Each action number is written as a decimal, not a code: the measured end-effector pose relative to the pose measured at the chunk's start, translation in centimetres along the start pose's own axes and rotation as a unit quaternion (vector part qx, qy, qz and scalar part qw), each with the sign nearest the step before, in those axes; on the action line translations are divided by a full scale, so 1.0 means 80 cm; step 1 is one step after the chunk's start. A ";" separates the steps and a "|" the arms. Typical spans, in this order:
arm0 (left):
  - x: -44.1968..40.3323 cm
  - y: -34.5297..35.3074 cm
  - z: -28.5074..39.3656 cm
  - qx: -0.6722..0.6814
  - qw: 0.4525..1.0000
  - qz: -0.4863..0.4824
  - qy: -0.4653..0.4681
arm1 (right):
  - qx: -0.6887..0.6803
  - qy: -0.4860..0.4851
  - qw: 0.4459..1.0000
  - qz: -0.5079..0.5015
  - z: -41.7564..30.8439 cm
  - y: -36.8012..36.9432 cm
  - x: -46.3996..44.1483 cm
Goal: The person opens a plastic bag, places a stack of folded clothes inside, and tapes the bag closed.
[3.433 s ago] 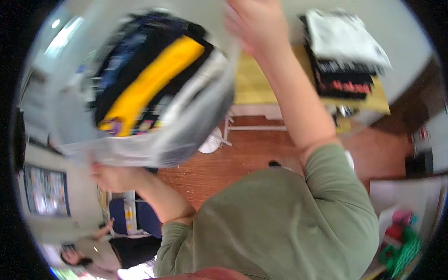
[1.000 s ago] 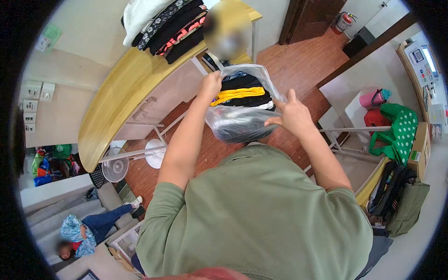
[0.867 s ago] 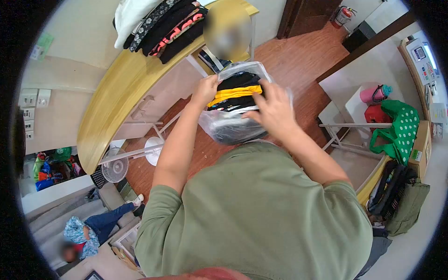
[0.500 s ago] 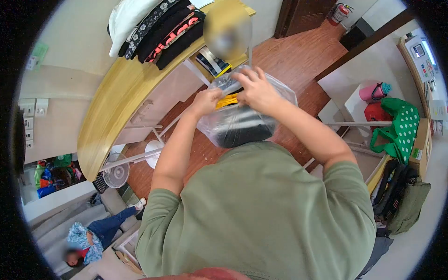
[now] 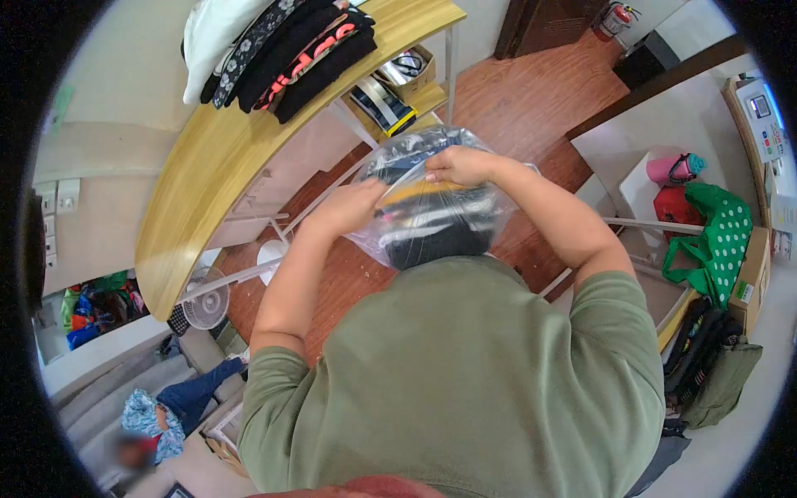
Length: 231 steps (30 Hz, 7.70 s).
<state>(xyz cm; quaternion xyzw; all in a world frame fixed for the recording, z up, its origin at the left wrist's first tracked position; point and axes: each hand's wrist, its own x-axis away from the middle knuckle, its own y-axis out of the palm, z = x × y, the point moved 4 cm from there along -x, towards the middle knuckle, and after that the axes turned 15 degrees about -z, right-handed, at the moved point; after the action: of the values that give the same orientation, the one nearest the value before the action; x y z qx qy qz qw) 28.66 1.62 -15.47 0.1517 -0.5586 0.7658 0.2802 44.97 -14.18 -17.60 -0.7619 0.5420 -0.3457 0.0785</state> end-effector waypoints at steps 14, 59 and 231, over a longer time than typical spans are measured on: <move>-0.107 0.035 0.094 0.158 0.953 0.259 0.012 | -0.053 0.005 0.997 0.057 0.002 0.010 0.041; -0.166 0.026 0.078 0.108 0.942 0.283 0.146 | -0.190 0.104 0.975 -0.043 0.082 -0.017 0.063; 0.027 0.042 0.059 0.013 0.941 0.338 -0.023 | 0.031 0.064 0.929 0.363 0.014 0.087 -0.004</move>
<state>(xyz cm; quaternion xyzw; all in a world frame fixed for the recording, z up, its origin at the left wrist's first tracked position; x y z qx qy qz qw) 24.57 -3.02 -15.33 -0.0249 -0.5733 0.8189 -0.0105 40.19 -16.95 -22.02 -0.4865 0.7744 -0.3584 0.1876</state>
